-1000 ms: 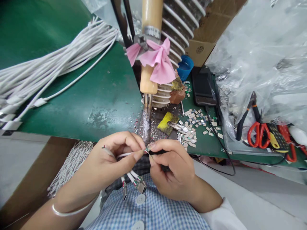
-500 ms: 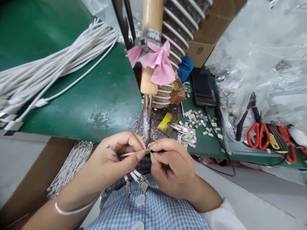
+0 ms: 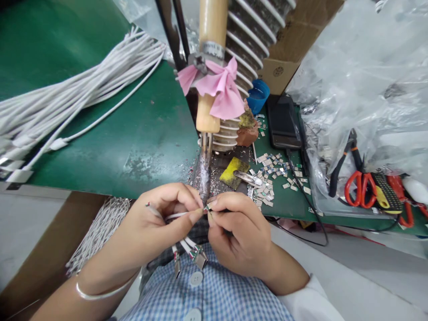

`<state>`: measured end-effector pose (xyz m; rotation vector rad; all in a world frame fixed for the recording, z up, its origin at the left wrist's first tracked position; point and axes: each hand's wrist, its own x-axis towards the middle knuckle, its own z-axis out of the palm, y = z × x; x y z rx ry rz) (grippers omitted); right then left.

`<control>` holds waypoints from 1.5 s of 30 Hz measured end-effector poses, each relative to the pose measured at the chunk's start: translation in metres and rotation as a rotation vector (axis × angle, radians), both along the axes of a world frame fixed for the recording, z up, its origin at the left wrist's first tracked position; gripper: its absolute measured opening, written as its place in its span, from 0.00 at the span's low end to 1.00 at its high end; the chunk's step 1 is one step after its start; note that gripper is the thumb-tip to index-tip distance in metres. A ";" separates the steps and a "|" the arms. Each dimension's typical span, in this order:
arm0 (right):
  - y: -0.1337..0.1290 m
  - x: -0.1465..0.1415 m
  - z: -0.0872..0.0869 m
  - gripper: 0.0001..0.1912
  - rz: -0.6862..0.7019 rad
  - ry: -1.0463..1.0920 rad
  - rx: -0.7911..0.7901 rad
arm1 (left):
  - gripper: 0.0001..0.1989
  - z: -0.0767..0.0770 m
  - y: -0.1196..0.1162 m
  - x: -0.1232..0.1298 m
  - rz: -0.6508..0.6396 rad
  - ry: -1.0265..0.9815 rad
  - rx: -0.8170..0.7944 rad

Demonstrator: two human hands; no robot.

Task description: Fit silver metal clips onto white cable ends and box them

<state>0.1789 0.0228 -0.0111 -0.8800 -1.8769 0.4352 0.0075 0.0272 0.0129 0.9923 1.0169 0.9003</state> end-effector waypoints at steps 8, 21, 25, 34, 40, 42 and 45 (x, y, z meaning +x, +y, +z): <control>-0.001 0.002 0.001 0.11 0.037 -0.013 0.008 | 0.05 -0.003 -0.004 0.001 -0.059 0.059 -0.014; -0.006 0.010 0.005 0.11 0.088 0.025 -0.043 | 0.05 -0.007 -0.014 -0.003 -0.089 0.094 0.045; -0.009 0.014 0.010 0.13 0.215 0.064 -0.113 | 0.14 -0.015 -0.019 -0.003 -0.119 0.133 0.052; -0.014 0.018 0.006 0.08 0.289 0.085 -0.286 | 0.17 -0.026 -0.026 0.001 -0.316 0.242 0.070; -0.014 0.006 0.003 0.05 0.350 -0.034 -0.295 | 0.06 -0.036 -0.033 0.007 -0.488 0.214 0.149; -0.015 0.006 0.002 0.04 0.357 -0.033 -0.287 | 0.04 -0.037 -0.035 0.008 -0.502 0.247 0.150; -0.016 0.011 0.001 0.04 0.341 -0.021 -0.287 | 0.09 -0.035 -0.035 0.007 -0.476 0.299 0.142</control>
